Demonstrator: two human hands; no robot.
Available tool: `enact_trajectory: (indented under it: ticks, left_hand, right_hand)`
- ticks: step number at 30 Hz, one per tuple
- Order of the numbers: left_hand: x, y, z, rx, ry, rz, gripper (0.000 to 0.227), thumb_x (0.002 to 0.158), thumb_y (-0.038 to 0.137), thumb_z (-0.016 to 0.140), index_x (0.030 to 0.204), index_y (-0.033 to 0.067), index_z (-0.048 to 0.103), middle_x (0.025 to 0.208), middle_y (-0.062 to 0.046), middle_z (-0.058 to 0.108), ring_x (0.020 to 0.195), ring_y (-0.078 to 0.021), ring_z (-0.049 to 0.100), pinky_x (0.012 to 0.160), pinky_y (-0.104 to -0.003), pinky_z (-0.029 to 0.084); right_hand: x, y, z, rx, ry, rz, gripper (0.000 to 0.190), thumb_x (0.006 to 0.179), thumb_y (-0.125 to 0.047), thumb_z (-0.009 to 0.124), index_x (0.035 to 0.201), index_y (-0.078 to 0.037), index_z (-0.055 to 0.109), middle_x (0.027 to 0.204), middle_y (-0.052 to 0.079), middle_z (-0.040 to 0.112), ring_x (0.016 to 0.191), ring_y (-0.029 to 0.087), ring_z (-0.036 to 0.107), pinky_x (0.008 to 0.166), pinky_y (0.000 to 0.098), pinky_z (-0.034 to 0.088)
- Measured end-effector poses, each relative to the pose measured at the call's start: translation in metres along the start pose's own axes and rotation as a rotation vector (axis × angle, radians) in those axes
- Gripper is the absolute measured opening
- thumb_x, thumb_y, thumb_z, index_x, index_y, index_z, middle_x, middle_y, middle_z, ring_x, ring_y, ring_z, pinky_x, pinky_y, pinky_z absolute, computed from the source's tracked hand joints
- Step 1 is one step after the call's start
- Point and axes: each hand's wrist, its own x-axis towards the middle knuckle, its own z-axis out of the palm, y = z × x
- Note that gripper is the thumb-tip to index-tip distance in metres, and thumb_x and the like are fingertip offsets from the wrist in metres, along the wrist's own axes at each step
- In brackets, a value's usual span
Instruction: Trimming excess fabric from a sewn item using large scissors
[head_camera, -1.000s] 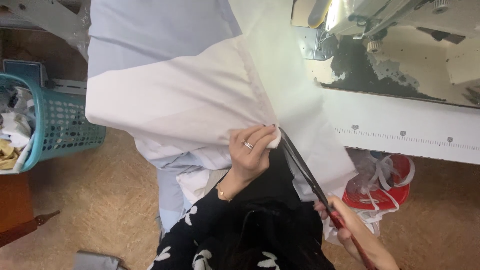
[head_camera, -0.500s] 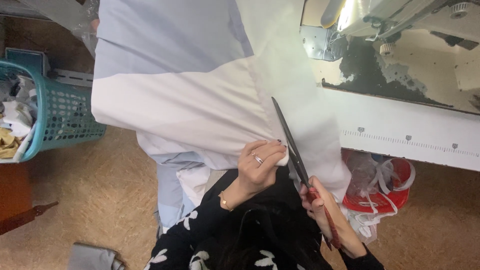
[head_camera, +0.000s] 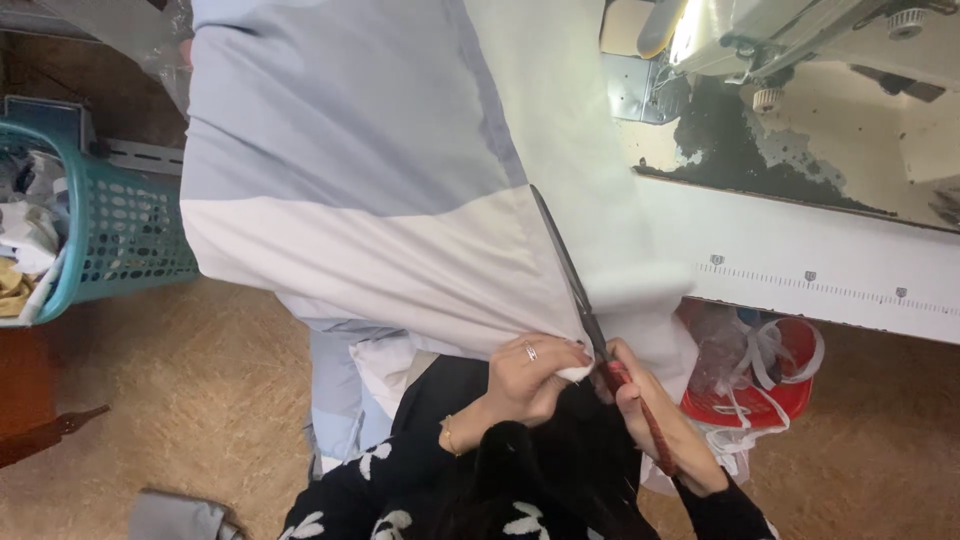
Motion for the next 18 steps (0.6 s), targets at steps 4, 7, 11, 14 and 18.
enact_trajectory:
  ticks: [4,7,11,14,18]
  left_hand:
    - [-0.009,-0.001,-0.001,-0.044,-0.056,-0.045,0.018,0.107,0.016,0.054,0.101,0.0083,0.07,0.101,-0.006,0.076,0.094,-0.0263,0.077,0.087,-0.037,0.06]
    - [-0.011,-0.003,0.0,-0.067,-0.062,-0.076,0.017,0.107,0.016,0.056,0.102,0.0106,0.071,0.101,-0.005,0.077,0.094,-0.0237,0.077,0.086,-0.035,0.059]
    - [-0.009,-0.004,-0.008,-0.282,-0.122,-0.279,0.013,0.103,0.012,0.06,0.104,0.0104,0.073,0.103,-0.008,0.078,0.097,-0.0214,0.077,0.088,-0.029,0.058]
    - [-0.006,0.003,-0.013,-0.424,-0.236,-0.383,0.017,0.104,0.019,0.062,0.1,0.0074,0.074,0.097,-0.005,0.077,0.092,-0.0184,0.075,0.085,-0.027,0.056]
    - [-0.025,-0.001,-0.007,-0.465,-0.362,-0.41,0.021,0.106,0.026,0.061,0.101,0.0101,0.073,0.098,0.0,0.076,0.088,-0.0141,0.073,0.079,-0.026,0.054]
  right_hand:
    - [0.001,0.031,0.011,0.095,0.05,0.071,0.088,0.068,-0.095,0.03,0.094,-0.011,0.043,0.072,-0.002,0.041,0.06,0.009,0.035,0.05,0.0269,0.029]
    - [-0.003,0.037,0.017,0.295,0.061,0.127,0.086,0.067,-0.093,0.042,0.094,-0.012,0.042,0.077,-0.001,0.038,0.057,0.006,0.029,0.043,0.0221,0.021]
    - [-0.008,0.017,0.014,0.187,0.074,0.036,0.093,0.072,-0.097,0.031,0.094,-0.009,0.05,0.065,-0.002,0.044,0.053,0.009,0.039,0.048,0.0266,0.033]
    - [-0.012,0.001,0.006,-0.006,0.061,0.237,0.09,0.075,-0.084,0.02,0.103,-0.011,0.065,0.086,0.002,0.058,0.076,0.016,0.052,0.07,0.0326,0.044]
    - [0.011,0.046,0.006,-0.112,0.055,0.058,0.099,0.073,-0.093,0.01,0.095,-0.011,0.063,0.089,-0.001,0.057,0.082,0.013,0.052,0.074,0.0315,0.047]
